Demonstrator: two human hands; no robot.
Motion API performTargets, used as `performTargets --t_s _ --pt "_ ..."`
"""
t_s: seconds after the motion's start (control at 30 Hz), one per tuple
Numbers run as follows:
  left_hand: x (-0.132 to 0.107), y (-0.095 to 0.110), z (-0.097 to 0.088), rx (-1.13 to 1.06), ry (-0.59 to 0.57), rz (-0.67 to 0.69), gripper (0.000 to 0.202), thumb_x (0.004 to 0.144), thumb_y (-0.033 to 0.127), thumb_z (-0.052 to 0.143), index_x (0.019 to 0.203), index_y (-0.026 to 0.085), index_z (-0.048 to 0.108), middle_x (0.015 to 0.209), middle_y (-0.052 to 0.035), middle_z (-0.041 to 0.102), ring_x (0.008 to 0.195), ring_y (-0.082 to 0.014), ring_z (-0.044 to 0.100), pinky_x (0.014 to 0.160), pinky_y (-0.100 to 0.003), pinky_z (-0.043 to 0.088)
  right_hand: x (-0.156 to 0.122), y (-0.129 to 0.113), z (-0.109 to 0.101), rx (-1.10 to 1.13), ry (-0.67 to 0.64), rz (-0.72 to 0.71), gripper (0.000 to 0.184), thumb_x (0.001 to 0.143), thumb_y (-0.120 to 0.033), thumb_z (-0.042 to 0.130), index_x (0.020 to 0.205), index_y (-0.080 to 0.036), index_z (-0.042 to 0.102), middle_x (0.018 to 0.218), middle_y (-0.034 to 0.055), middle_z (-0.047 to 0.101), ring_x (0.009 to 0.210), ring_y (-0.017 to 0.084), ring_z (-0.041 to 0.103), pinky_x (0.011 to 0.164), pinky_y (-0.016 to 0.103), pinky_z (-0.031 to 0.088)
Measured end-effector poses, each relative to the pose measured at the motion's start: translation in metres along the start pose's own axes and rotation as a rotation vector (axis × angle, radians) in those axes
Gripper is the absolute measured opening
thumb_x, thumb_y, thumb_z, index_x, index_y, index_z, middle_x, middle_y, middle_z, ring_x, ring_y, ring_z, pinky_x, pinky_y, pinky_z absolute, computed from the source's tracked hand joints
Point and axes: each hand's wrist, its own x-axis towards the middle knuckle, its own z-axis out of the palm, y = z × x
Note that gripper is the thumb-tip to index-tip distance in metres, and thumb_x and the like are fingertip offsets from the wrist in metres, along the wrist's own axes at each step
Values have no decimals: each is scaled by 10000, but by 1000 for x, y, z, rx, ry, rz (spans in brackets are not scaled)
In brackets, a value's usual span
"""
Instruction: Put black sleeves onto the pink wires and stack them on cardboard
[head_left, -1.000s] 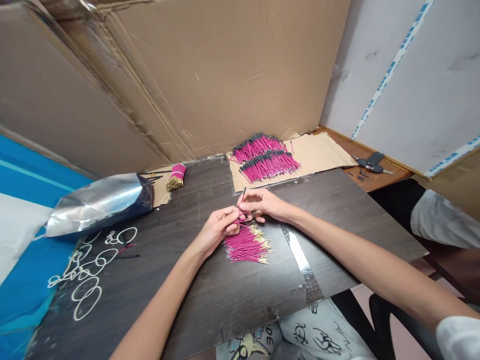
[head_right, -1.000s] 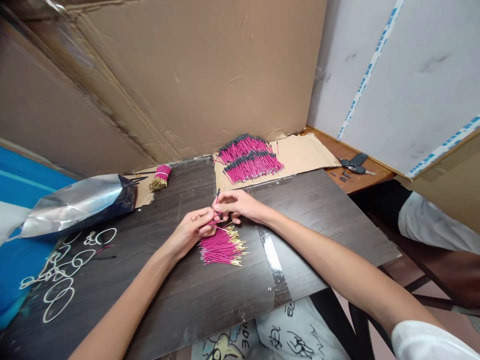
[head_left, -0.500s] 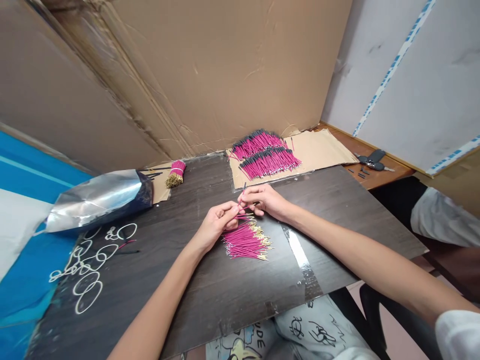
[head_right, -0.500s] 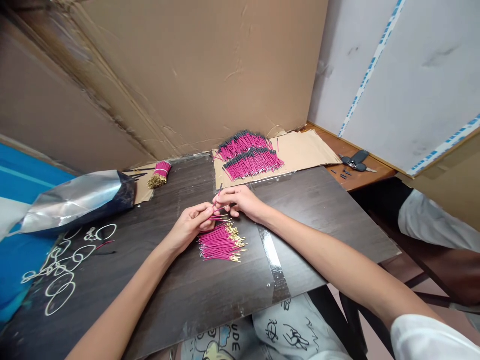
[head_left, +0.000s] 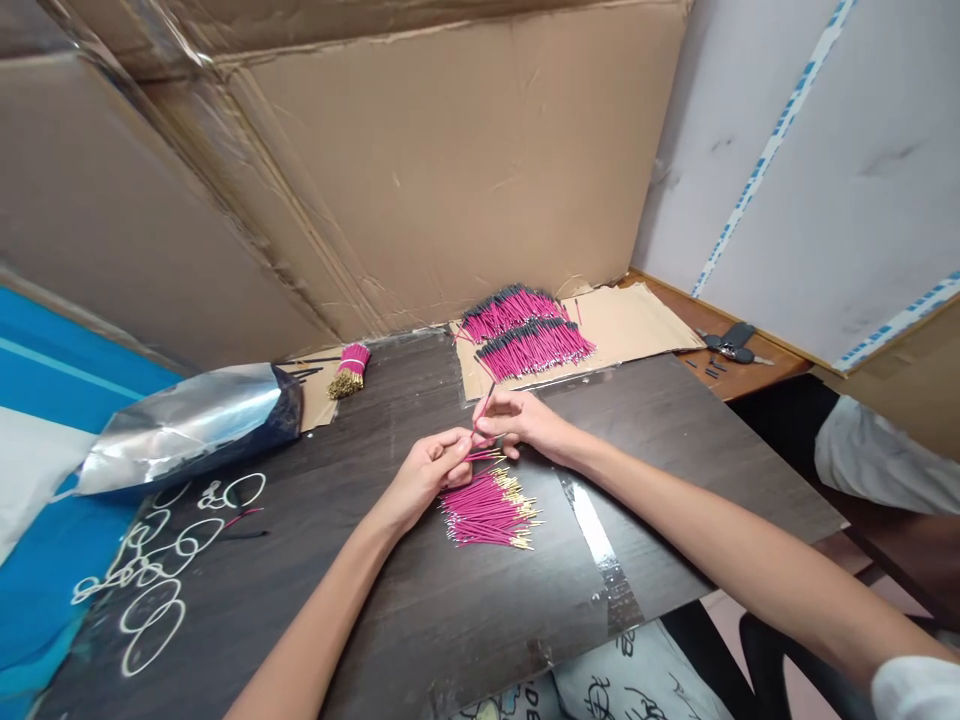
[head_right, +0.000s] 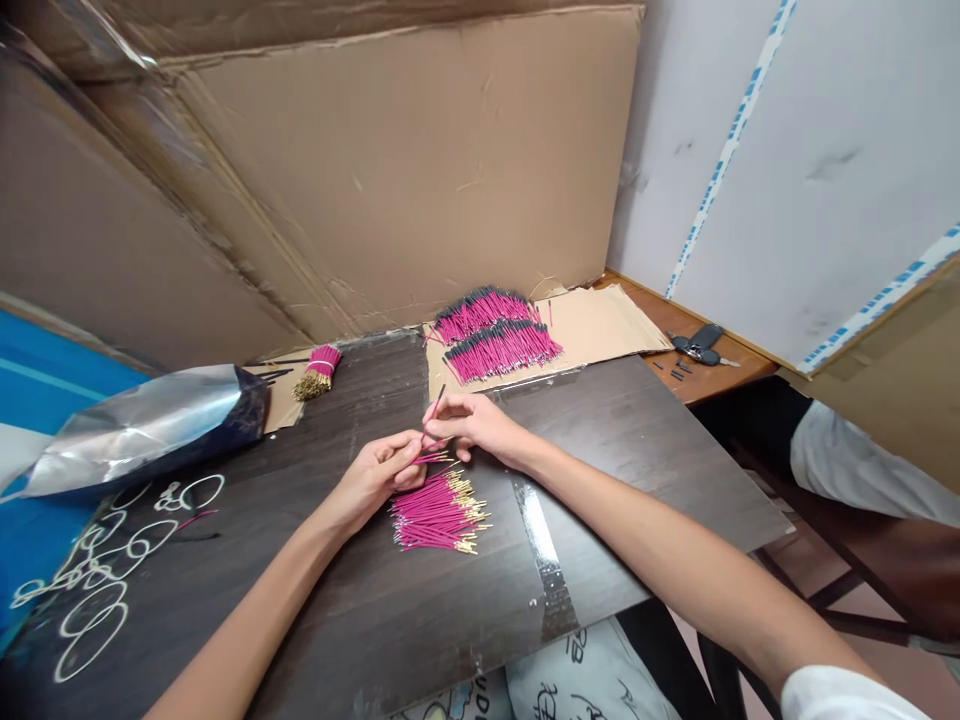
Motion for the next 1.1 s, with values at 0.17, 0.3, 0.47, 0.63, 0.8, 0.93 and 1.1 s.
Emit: performTargets --t_s 0.17,0.3,0.47,0.63,0.8,0.93,1.1 --pt "0 1 0 4 31 -9 460 899 546 696 1044 111 660 543 85 323 535 -70 220 563 -238 179 2 -11 -20 -213 321 -248 313 838 -478 710 937 -219 565 922 40 680 750 168 644 480 222 461" --pt "-1 3 -1 12 25 -10 468 903 554 686 1048 110 659 531 91 308 533 -72 207 560 -239 171 0 -23 -52 -693 714 -516 167 942 -365 598 956 -206 649 906 39 699 834 182 643 794 317 515" --pt "-2 2 -3 41 17 -14 458 911 545 677 1058 111 657 536 88 312 538 -81 228 562 -242 185 -2 -22 -81 -1020 876 -512 168 960 -315 576 976 -198 696 946 67 721 830 216 653 833 342 494" --pt "-1 1 -3 55 17 -11 452 912 539 676 1056 111 666 537 83 326 536 -85 246 561 -243 190 6 -10 -83 -1249 876 -434 189 982 -283 556 994 -220 734 990 70 724 858 230 665 839 341 475" --pt "-1 1 -2 58 30 -6 449 898 533 690 1045 109 682 533 84 321 520 -84 260 550 -236 203 12 -7 -81 -1316 878 -411 173 993 -279 546 1011 -218 708 1003 80 724 895 245 671 835 339 464" --pt "-1 0 -2 60 32 -5 436 900 525 691 1039 113 676 536 82 326 523 -84 262 539 -230 198 12 -8 -84 -1312 853 -397 149 1003 -278 531 1032 -209 660 1005 87 709 902 245 661 834 337 464" --pt "-1 1 -1 76 29 -4 425 915 515 677 1044 110 672 542 79 329 526 -84 267 531 -228 193 13 -7 -85 -1289 824 -433 161 989 -202 496 1064 -196 639 1069 114 673 973 258 648 864 352 475"
